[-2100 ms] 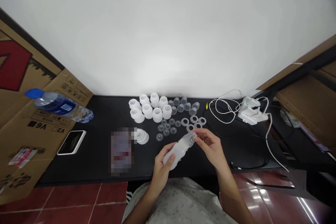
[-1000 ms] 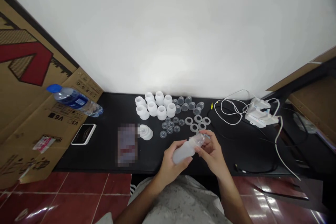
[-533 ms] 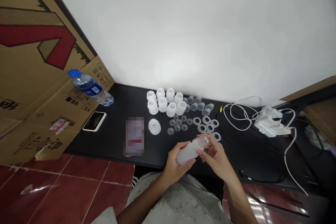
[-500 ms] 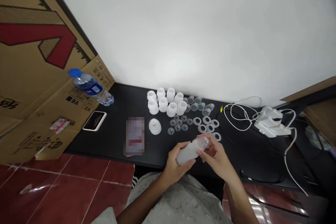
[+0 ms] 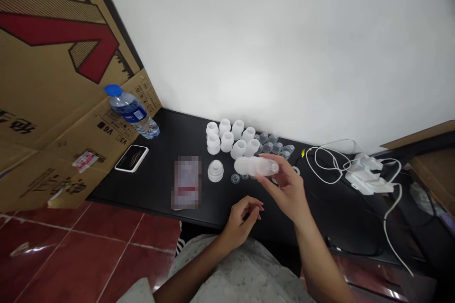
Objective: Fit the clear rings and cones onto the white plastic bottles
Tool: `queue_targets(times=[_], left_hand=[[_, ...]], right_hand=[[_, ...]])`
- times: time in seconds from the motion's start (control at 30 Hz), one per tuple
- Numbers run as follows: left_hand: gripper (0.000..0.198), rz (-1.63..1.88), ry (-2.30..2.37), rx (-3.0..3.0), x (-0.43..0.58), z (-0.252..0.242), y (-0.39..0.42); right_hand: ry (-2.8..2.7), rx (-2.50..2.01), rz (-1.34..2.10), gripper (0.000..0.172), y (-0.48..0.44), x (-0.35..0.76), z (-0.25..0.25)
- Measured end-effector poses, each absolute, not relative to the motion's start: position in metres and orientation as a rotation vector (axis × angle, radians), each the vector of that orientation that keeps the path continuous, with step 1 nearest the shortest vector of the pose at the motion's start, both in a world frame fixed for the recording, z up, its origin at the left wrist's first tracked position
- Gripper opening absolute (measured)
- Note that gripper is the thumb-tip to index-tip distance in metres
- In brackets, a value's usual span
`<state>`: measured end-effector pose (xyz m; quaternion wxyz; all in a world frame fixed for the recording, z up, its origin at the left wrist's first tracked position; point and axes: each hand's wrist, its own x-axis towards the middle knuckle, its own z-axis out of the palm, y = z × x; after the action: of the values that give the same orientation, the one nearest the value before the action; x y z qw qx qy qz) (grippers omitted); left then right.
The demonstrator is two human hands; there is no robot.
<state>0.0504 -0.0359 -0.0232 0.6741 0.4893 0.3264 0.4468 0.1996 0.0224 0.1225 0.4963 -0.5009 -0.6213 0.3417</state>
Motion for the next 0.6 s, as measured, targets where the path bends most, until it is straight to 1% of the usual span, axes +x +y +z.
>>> queue_targets(times=[0.07,0.2,0.3,0.47,0.6], left_hand=[[0.031,1.003,0.733,1.131,0.050,-0.024,-0.036],[0.031,1.017,0.751,1.161,0.051,-0.027,-0.036],[0.031,1.025,0.756,1.163,0.052,-0.029,-0.037],[0.031,1.049,0.741,1.160,0.053,-0.033,-0.037],[0.031,1.054,0.743,1.171,0.054,-0.035,-0.037]], right_hand=[[-1.574,-1.222,0.766,0.042,0.036,0.185,0.117],[-1.631,-1.269,0.750,0.046,0.060,0.167,0.100],[-1.684,-1.298,0.704,0.043,0.072,0.161,0.086],[-1.817,-1.293,0.528,0.037,0.081,0.156,0.066],[-1.881,-1.319,0.488,0.041,0.082,0.153,0.056]])
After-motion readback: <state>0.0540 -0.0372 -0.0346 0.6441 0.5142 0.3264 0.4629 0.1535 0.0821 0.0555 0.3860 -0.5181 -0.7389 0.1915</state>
